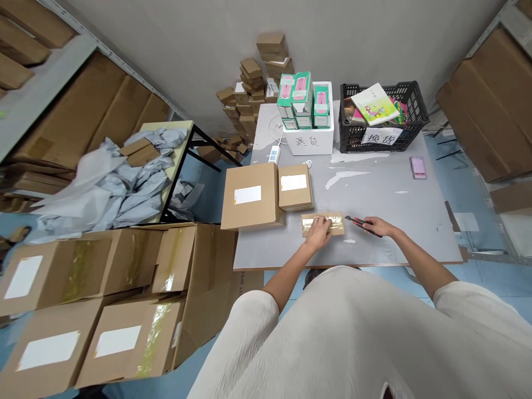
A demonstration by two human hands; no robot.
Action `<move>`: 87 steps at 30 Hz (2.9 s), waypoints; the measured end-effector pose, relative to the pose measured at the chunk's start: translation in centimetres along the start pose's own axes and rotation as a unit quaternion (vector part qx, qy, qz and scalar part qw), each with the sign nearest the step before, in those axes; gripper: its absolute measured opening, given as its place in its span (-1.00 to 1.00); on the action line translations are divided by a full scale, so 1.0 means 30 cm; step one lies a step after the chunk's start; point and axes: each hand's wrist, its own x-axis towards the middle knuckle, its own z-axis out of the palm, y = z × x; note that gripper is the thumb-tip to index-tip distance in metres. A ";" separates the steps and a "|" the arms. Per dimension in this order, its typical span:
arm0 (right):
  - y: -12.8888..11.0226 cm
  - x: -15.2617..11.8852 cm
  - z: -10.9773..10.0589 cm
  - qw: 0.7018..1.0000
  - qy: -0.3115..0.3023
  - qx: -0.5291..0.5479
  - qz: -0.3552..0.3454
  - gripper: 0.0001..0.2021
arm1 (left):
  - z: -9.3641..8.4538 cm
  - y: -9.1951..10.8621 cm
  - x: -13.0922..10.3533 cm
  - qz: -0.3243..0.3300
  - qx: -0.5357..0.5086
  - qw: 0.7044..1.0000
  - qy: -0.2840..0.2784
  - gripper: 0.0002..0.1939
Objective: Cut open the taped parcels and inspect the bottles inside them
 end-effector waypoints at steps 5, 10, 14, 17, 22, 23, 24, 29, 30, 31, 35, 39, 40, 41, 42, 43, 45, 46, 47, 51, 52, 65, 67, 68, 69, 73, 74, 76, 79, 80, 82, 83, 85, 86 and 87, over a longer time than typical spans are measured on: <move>-0.024 -0.034 0.023 0.997 0.061 0.010 -0.037 -0.56 | -0.010 0.016 0.039 0.008 -0.002 0.998 0.059 -0.65; -0.021 -0.060 0.076 0.990 0.109 -0.019 -0.084 -0.52 | 0.003 0.010 0.105 -0.002 0.008 1.000 0.026 -0.57; -0.019 -0.078 0.106 0.984 0.114 -0.098 -0.101 -0.51 | 0.008 0.005 0.140 -0.008 0.022 1.000 -0.002 -0.57; -0.016 -0.081 0.122 0.971 0.117 -0.174 -0.111 -0.52 | 0.005 0.002 0.151 -0.018 0.031 0.999 -0.013 -0.62; 0.004 -0.063 0.139 0.952 0.145 -0.234 -0.136 -0.51 | 0.016 0.000 0.138 0.003 0.035 0.999 -0.007 -0.59; 0.009 -0.059 0.140 0.952 0.143 -0.234 -0.137 -0.50 | 0.021 0.001 0.134 0.007 0.037 0.999 -0.001 -0.57; 0.013 -0.056 0.141 0.953 0.139 -0.231 -0.137 -0.50 | 0.028 0.003 0.129 0.011 0.039 0.999 0.006 -0.55; 0.024 -0.033 0.157 0.954 0.146 -0.219 -0.141 -0.49 | 0.067 0.012 0.113 0.015 0.043 0.998 0.043 -0.45; 0.024 -0.028 0.165 0.953 0.153 -0.219 -0.141 -0.49 | 0.075 0.012 0.111 0.013 0.042 0.998 0.051 -0.44; 0.025 -0.023 0.175 0.952 0.158 -0.221 -0.139 -0.49 | 0.081 0.013 0.110 0.012 0.042 0.997 0.058 -0.43; 0.034 -0.011 0.216 0.945 0.178 -0.246 -0.118 -0.48 | 0.096 0.012 0.107 0.009 0.035 0.997 0.070 -0.43; 0.064 -0.015 0.219 0.936 0.207 -0.267 -0.102 -0.47 | 0.099 0.012 0.105 0.003 0.033 0.998 0.062 -0.43; 0.074 -0.018 0.205 0.933 0.225 -0.262 -0.096 -0.46 | 0.101 0.011 0.105 0.002 0.034 0.998 0.060 -0.44; 0.085 -0.020 0.183 0.931 0.247 -0.254 -0.089 -0.45 | 0.102 0.009 0.104 0.003 0.035 0.998 0.058 -0.44; 0.095 -0.023 0.156 0.927 0.279 -0.239 -0.078 -0.43 | 0.105 0.007 0.102 0.005 0.035 0.998 0.057 -0.44; 0.104 -0.027 0.125 0.920 0.311 -0.226 -0.069 -0.42 | 0.107 0.004 0.101 0.008 0.035 0.998 0.057 -0.44; 0.115 -0.033 0.063 0.919 0.323 -0.216 -0.073 -0.43 | 0.112 -0.002 0.099 0.010 0.032 0.998 0.058 -0.43; 0.117 -0.036 0.038 0.921 0.319 -0.211 -0.077 -0.43 | 0.114 -0.004 0.099 0.008 0.031 0.998 0.059 -0.43; 0.115 -0.037 0.020 0.923 0.316 -0.207 -0.080 -0.43 | 0.116 -0.005 0.099 0.005 0.030 0.998 0.059 -0.43; 0.080 -0.015 0.027 0.937 0.297 -0.165 -0.086 -0.49 | 0.123 0.020 0.106 0.010 0.022 0.998 0.058 -0.43; 0.066 -0.001 0.043 0.941 0.292 -0.147 -0.085 -0.51 | 0.124 0.034 0.110 0.021 0.019 0.998 0.057 -0.43; -0.061 0.137 0.178 0.975 0.217 -0.020 -0.049 -0.60 | 0.053 -0.019 0.039 0.100 0.028 0.994 0.019 -0.18; -0.048 0.125 0.183 0.971 0.235 -0.021 -0.041 -0.61 | 0.049 -0.024 0.041 0.080 0.043 0.995 0.034 -0.21; -0.040 0.118 0.186 0.968 0.246 -0.021 -0.035 -0.61 | 0.048 -0.023 0.046 0.068 0.050 0.996 0.041 -0.23; -0.032 0.111 0.188 0.966 0.258 -0.022 -0.029 -0.61 | 0.047 -0.021 0.053 0.056 0.057 0.996 0.048 -0.25; -0.004 0.078 0.209 0.955 0.296 -0.028 0.006 -0.59 | 0.037 -0.016 0.089 0.015 0.074 0.996 0.057 -0.37; 0.002 0.069 0.218 0.954 0.299 -0.031 0.014 -0.58 | 0.031 -0.018 0.097 0.007 0.076 0.995 0.057 -0.40; 0.010 0.053 0.235 0.957 0.287 -0.030 0.019 -0.58 | 0.018 -0.024 0.114 -0.010 0.077 0.996 0.053 -0.45; 0.013 0.046 0.243 0.967 0.255 -0.021 0.003 -0.60 | -0.001 -0.021 0.131 -0.029 0.068 0.996 0.047 -0.58; 0.010 0.051 0.236 0.967 0.255 -0.021 -0.002 -0.61 | -0.004 -0.013 0.134 -0.029 0.063 0.996 0.047 -0.62; -0.004 0.075 0.203 0.960 0.278 -0.032 -0.012 -0.59 | 0.002 0.017 0.136 -0.018 0.052 0.997 0.051 -0.68; -0.015 0.093 0.178 0.954 0.296 -0.044 -0.020 -0.58 | 0.010 0.039 0.135 -0.010 0.045 0.998 0.054 -0.69; -0.047 0.140 0.121 0.946 0.312 -0.075 -0.045 -0.58 | 0.038 0.093 0.131 0.013 0.029 0.998 0.053 -0.68; -0.067 0.165 0.092 0.945 0.307 -0.095 -0.061 -0.59 | 0.056 0.123 0.129 0.019 0.022 0.998 0.051 -0.65; -0.089 0.191 0.065 0.944 0.299 -0.116 -0.075 -0.59 | 0.074 0.153 0.128 0.021 0.016 0.998 0.049 -0.60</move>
